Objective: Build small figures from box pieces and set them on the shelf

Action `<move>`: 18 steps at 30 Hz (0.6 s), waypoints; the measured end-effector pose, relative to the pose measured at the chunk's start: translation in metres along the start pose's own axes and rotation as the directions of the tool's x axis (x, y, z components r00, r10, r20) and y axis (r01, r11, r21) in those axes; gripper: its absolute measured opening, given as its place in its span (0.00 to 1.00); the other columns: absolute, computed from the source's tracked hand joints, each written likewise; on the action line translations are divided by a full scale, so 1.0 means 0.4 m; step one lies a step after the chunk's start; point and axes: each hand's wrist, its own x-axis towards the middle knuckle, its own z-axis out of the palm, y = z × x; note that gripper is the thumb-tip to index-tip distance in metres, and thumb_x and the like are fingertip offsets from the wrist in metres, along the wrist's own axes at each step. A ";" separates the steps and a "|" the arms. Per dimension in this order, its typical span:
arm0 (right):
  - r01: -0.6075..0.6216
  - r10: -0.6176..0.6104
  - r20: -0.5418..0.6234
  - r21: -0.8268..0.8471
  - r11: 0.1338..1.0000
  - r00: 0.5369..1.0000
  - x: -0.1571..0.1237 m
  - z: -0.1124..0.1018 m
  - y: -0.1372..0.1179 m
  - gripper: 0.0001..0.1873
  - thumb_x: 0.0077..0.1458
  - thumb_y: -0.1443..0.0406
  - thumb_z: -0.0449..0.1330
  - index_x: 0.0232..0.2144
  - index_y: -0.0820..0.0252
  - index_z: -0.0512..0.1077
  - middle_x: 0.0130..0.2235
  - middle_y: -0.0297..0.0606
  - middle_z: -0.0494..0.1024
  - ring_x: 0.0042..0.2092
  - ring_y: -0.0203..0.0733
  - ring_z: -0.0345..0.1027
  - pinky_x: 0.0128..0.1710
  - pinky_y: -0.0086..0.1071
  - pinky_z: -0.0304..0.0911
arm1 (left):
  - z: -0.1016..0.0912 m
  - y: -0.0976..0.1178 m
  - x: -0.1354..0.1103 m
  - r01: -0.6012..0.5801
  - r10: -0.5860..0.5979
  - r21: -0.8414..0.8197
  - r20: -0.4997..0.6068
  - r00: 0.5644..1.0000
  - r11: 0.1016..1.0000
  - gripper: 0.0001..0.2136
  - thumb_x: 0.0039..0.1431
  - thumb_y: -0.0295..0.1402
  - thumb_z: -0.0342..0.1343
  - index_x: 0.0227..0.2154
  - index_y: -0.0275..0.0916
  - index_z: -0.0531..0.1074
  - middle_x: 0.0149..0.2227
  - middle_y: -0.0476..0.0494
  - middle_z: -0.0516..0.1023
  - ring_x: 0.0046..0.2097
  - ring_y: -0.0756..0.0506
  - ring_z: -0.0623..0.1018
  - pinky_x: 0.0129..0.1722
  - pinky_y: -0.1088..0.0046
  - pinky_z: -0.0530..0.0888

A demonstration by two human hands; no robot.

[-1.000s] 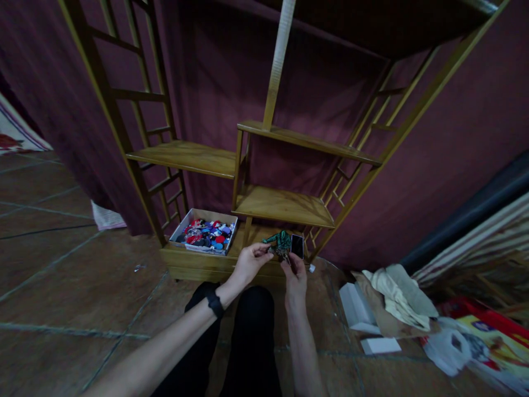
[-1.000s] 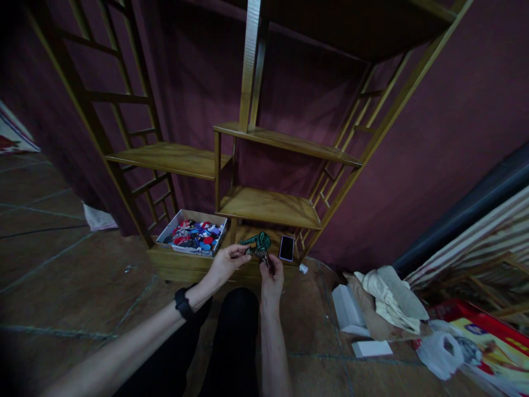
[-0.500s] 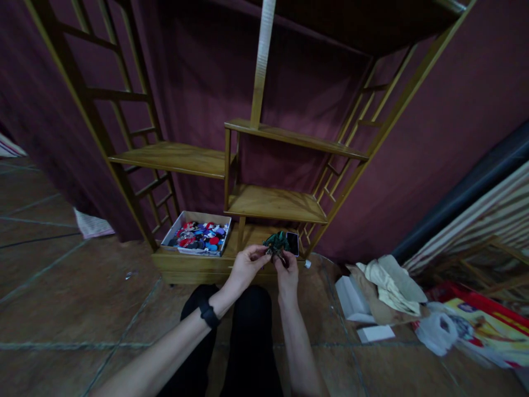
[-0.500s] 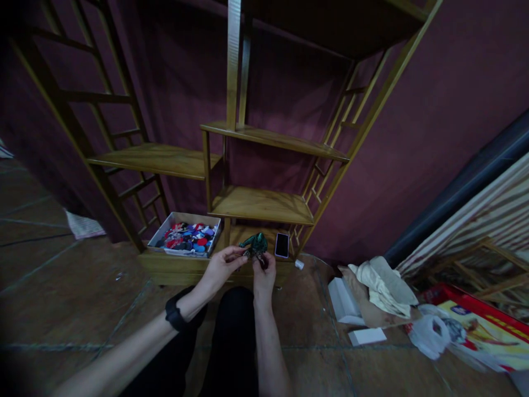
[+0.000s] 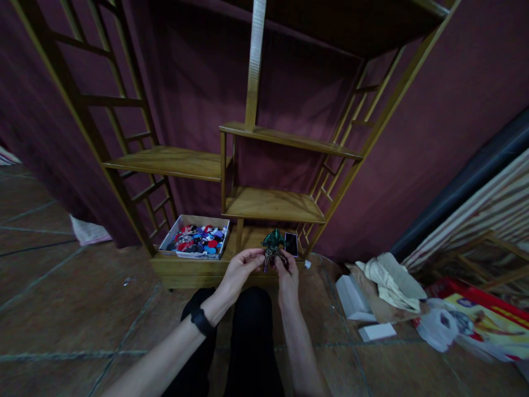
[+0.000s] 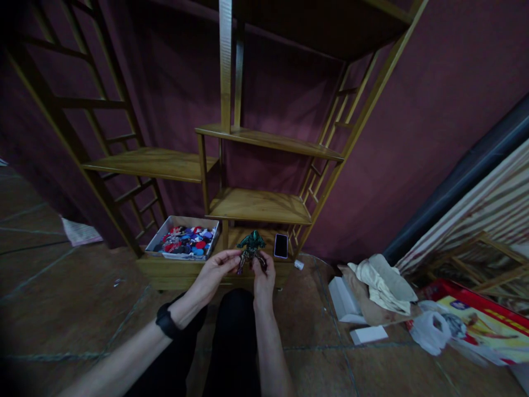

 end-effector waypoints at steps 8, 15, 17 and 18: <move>-0.051 0.044 0.071 0.105 0.993 0.996 -0.016 0.014 -0.018 0.19 0.47 0.58 0.59 0.42 0.59 0.70 0.42 0.40 0.75 0.41 0.41 0.68 0.36 0.33 0.65 | -0.010 -0.012 0.012 0.086 -0.084 -0.167 0.016 0.996 0.982 0.20 0.44 0.36 0.63 0.43 0.37 0.73 0.44 0.38 0.75 0.42 0.46 0.74 0.39 0.74 0.69; -0.072 0.065 0.067 0.108 0.992 0.996 -0.022 0.026 -0.028 0.20 0.47 0.57 0.59 0.42 0.59 0.70 0.42 0.40 0.75 0.40 0.42 0.69 0.36 0.32 0.65 | -0.012 -0.007 0.011 0.110 -0.102 -0.205 0.053 0.993 0.973 0.19 0.44 0.35 0.64 0.42 0.37 0.74 0.42 0.40 0.76 0.37 0.49 0.75 0.39 0.74 0.68; -0.063 0.057 0.067 0.105 0.992 0.996 -0.022 0.027 -0.030 0.20 0.48 0.57 0.59 0.42 0.60 0.70 0.42 0.41 0.75 0.40 0.41 0.69 0.36 0.32 0.66 | -0.014 -0.007 0.011 0.108 -0.097 -0.201 0.064 0.993 0.974 0.20 0.44 0.35 0.64 0.43 0.38 0.73 0.41 0.41 0.76 0.37 0.49 0.75 0.39 0.73 0.68; -0.058 0.051 0.065 0.101 0.993 0.997 -0.022 0.027 -0.031 0.20 0.48 0.57 0.59 0.42 0.60 0.70 0.41 0.41 0.75 0.39 0.41 0.69 0.35 0.32 0.66 | -0.015 -0.007 0.011 0.109 -0.097 -0.202 0.064 0.993 0.973 0.20 0.44 0.34 0.64 0.43 0.38 0.73 0.41 0.41 0.76 0.37 0.49 0.75 0.39 0.73 0.68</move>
